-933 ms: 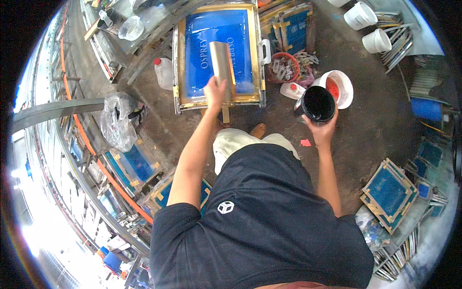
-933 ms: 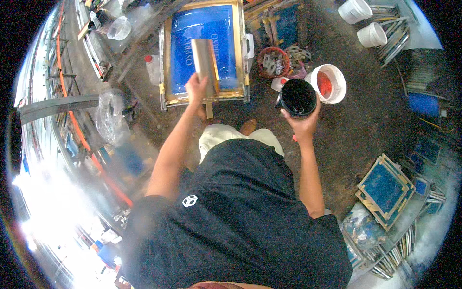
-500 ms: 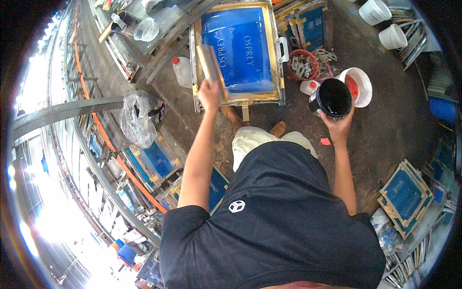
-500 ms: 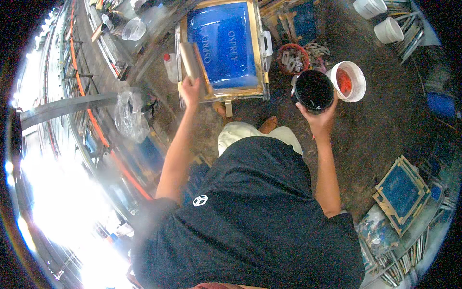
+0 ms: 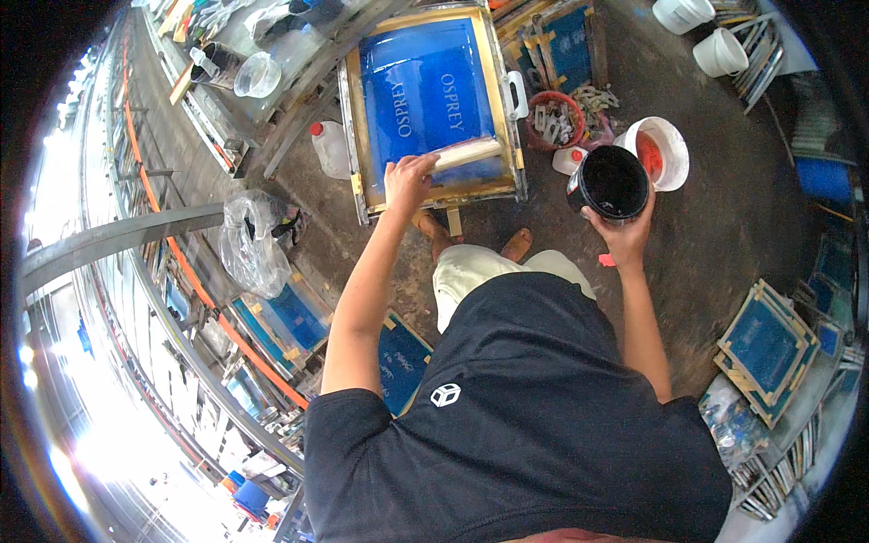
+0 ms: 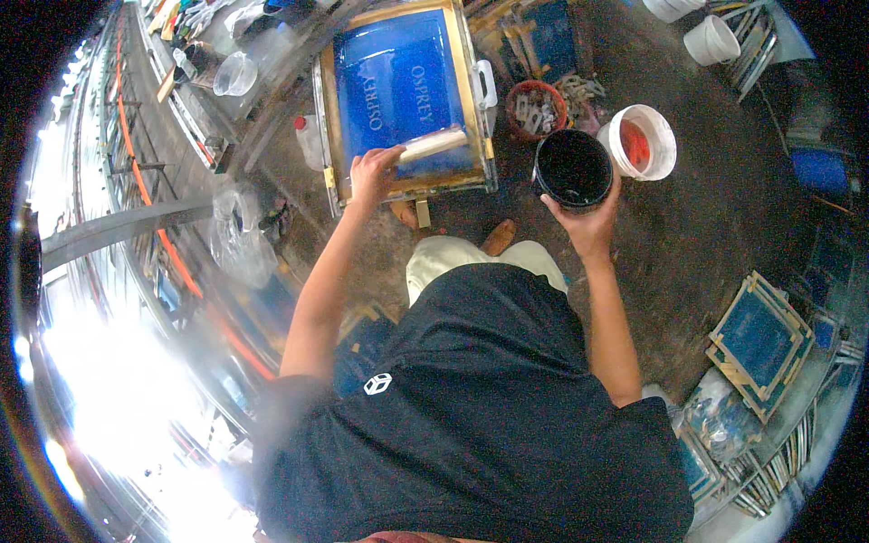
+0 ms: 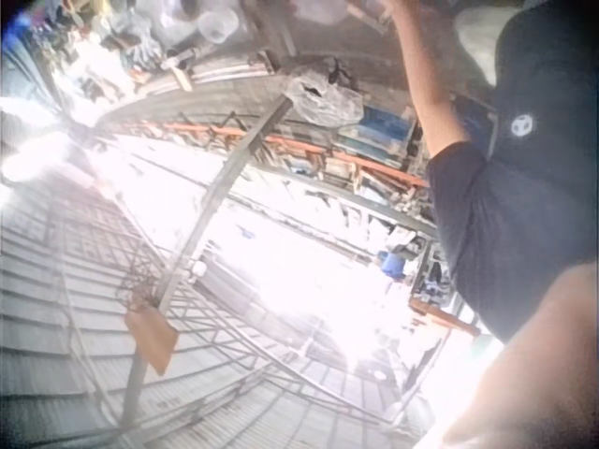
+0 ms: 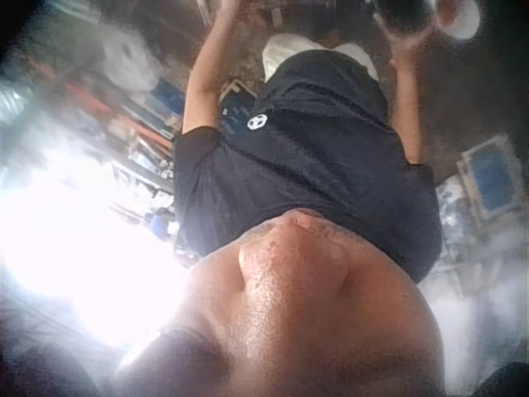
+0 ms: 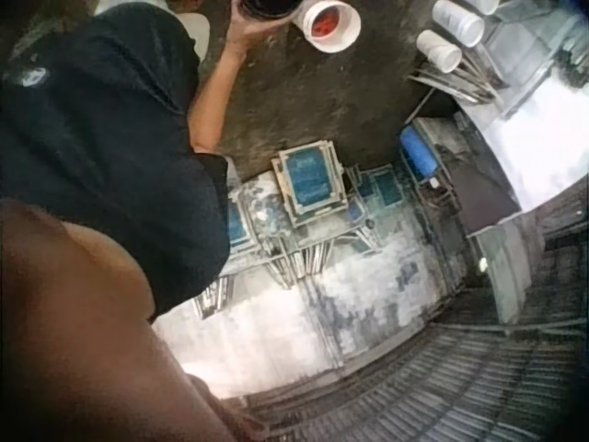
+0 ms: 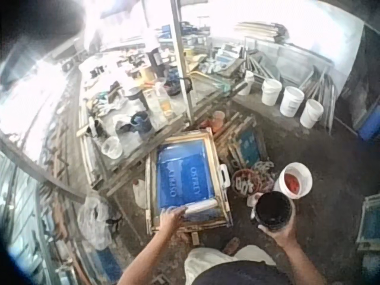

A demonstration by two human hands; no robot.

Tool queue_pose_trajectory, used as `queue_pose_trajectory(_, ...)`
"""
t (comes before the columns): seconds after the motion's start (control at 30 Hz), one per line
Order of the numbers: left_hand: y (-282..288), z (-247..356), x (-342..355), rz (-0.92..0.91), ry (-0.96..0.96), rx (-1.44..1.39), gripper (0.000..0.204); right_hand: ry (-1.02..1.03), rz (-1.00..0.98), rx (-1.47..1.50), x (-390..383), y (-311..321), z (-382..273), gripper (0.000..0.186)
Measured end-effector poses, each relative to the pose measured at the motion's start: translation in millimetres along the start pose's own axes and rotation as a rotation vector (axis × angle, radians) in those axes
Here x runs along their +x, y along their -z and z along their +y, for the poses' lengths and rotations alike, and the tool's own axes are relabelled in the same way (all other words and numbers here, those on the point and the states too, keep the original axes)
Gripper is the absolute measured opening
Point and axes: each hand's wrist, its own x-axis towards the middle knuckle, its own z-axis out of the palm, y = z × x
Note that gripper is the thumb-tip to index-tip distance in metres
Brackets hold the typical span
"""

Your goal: The person uses a squeegee to spread blue ink across a screen printing frame labeled 'OSPREY' on a conveyor belt. They then move the frame to a workbench, pour black ink from a container into a cup, and prepare to continue the process.

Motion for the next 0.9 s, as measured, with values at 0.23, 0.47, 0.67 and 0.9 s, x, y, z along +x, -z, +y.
queue_pose_trajectory(0.23,7.2,-21.0,-25.2,-0.217,-0.071,0.126,0.046,-0.016,-0.007,0.002,-5.1,-5.4,4.1,0.110)
queue_pose_trajectory(0.47,56.9,-55.0,-33.3,-0.072,0.422,-0.235,0.043,0.002,0.046,0.027,-7.7,-5.3,7.3,0.107)
queue_pose_trajectory(0.67,8.7,-46.5,-17.2,0.233,0.540,-0.556,0.042,-0.044,0.056,0.103,-12.1,-1.8,16.0,0.106)
queue_pose_trajectory(0.9,-67.5,31.1,49.1,0.387,0.692,-0.820,0.030,-0.051,0.067,-0.011,-19.8,9.7,12.5,0.106)
